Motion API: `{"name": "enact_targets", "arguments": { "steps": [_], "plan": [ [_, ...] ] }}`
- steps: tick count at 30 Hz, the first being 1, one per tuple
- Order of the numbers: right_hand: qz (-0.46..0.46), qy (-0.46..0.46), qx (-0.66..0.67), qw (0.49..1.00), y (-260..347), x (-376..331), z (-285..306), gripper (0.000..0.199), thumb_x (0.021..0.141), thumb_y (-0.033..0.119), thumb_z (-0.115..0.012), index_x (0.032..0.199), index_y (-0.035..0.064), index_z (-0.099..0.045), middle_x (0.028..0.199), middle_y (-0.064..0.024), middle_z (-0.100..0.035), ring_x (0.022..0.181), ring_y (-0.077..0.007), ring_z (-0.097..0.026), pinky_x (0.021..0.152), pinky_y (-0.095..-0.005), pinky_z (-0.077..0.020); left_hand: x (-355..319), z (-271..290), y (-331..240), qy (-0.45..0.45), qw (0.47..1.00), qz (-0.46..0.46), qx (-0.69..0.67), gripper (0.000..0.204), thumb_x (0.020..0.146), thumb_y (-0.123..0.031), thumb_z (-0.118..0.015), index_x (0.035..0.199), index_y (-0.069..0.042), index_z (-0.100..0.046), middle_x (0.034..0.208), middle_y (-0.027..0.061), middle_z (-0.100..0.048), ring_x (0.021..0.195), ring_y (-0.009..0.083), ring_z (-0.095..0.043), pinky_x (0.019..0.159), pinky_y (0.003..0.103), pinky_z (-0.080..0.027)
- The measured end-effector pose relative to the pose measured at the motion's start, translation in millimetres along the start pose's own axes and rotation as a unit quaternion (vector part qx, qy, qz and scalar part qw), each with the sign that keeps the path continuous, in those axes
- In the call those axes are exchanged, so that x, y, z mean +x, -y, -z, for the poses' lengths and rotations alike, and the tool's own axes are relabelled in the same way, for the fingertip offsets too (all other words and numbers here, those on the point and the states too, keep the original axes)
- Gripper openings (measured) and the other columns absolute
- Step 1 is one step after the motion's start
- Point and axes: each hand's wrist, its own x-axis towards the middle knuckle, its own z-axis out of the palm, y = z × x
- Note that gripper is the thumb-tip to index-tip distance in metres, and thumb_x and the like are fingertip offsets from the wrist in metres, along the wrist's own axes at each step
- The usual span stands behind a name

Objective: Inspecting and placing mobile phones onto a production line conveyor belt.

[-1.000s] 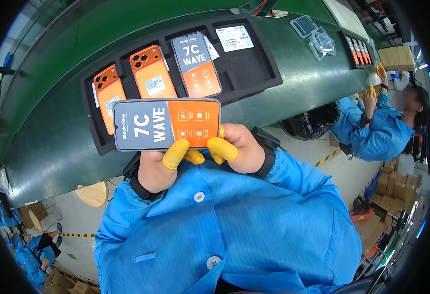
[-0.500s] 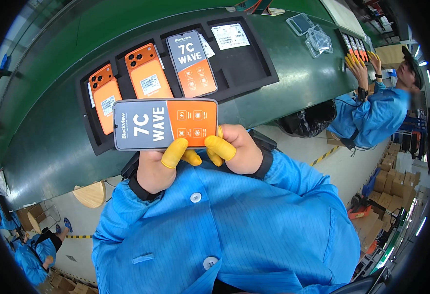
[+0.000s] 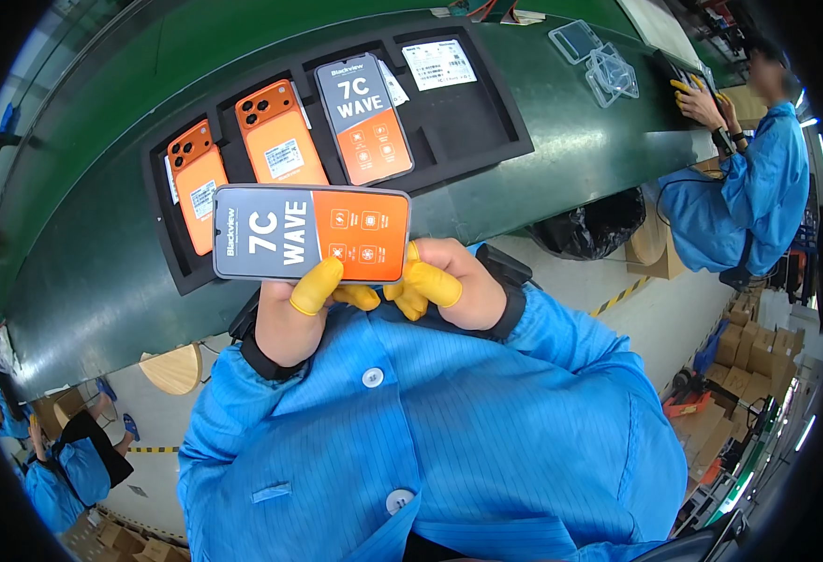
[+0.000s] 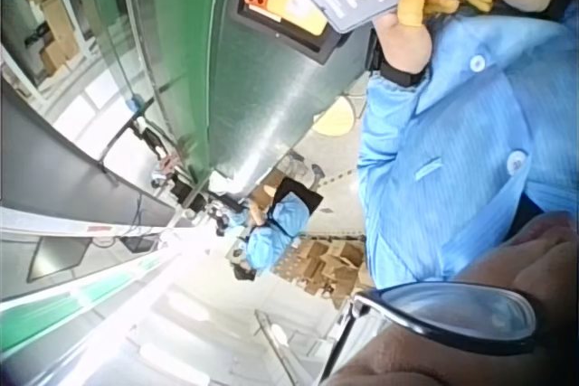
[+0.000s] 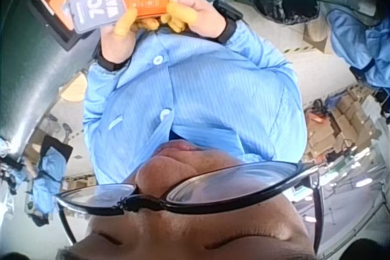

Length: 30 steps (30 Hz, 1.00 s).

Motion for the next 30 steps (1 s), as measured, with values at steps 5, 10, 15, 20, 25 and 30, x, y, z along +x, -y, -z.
{"name": "enact_targets", "arguments": {
  "steps": [5, 10, 15, 20, 25, 30],
  "plan": [
    [-0.011, -0.016, -0.067, 0.998, 9, 2, 1, 0.022, 0.099, 0.023, -0.056, 0.096, 0.0020, -0.061, 0.074, -0.0011, -0.058, 0.062, -0.0059, -0.051, 0.055, -0.0223, -0.0409, 1, 6, 1, 0.025, 1.000, 0.018, -0.004, 0.038, 0.098, -0.020, -0.052, 0.128, 0.003, -0.047, 0.112, 0.0179, -0.064, 0.087, 0.0269, -0.069, 0.074, 0.035, -0.058],
    [-0.022, -0.053, -0.080, 0.995, 11, 2, -7, 0.021, 0.099, 0.021, -0.056, 0.107, 0.0034, -0.063, 0.076, -0.0014, -0.060, 0.064, -0.0061, -0.052, 0.056, -0.0228, -0.0419, -3, 6, -2, 0.034, 0.997, 0.015, 0.067, 0.040, 0.099, -0.023, -0.051, 0.128, 0.003, -0.048, 0.115, 0.0163, -0.063, 0.090, 0.0273, -0.068, 0.076, 0.036, -0.057],
    [0.021, -0.042, -0.067, 0.997, 9, -3, 2, 0.022, 0.099, 0.019, -0.056, 0.112, 0.0037, -0.062, 0.081, -0.0032, -0.062, 0.065, -0.0072, -0.054, 0.058, -0.0238, -0.0452, 1, 21, -1, -0.016, 0.994, -0.067, -0.088, 0.038, 0.101, -0.027, -0.048, 0.126, 0.002, -0.050, 0.116, 0.0142, -0.063, 0.099, 0.0268, -0.066, 0.082, 0.039, -0.056],
    [0.008, -0.058, -0.088, 0.994, 11, -5, 9, 0.022, 0.099, 0.020, -0.054, 0.109, 0.0026, -0.062, 0.084, -0.0054, -0.064, 0.068, -0.0092, -0.059, 0.060, -0.0253, -0.0492, -1, 25, -10, -0.080, 0.993, -0.071, -0.046, 0.038, 0.102, -0.029, -0.045, 0.125, 0.001, -0.050, 0.116, 0.0137, -0.063, 0.104, 0.0259, -0.065, 0.090, 0.039, -0.053],
    [0.059, -0.131, -0.082, 0.986, 17, 1, 18, 0.023, 0.100, 0.022, -0.054, 0.106, 0.0005, -0.058, 0.077, -0.0033, -0.062, 0.060, -0.0086, -0.057, 0.056, -0.0248, -0.0479, -4, 26, -12, -0.061, 0.997, -0.050, -0.009, 0.038, 0.100, -0.029, -0.049, 0.121, 0.002, -0.053, 0.115, 0.0126, -0.064, 0.105, 0.0233, -0.064, 0.091, 0.037, -0.051],
    [0.032, -0.101, -0.123, 0.987, 19, -2, 17, 0.020, 0.101, 0.020, -0.053, 0.106, 0.0008, -0.058, 0.076, -0.0025, -0.062, 0.060, -0.0067, -0.056, 0.056, -0.0233, -0.0467, -5, 19, -18, -0.113, 0.990, -0.066, -0.044, 0.039, 0.099, -0.025, -0.049, 0.126, 0.002, -0.050, 0.116, 0.0153, -0.063, 0.104, 0.0226, -0.064, 0.092, 0.034, -0.051]
  ]
}}
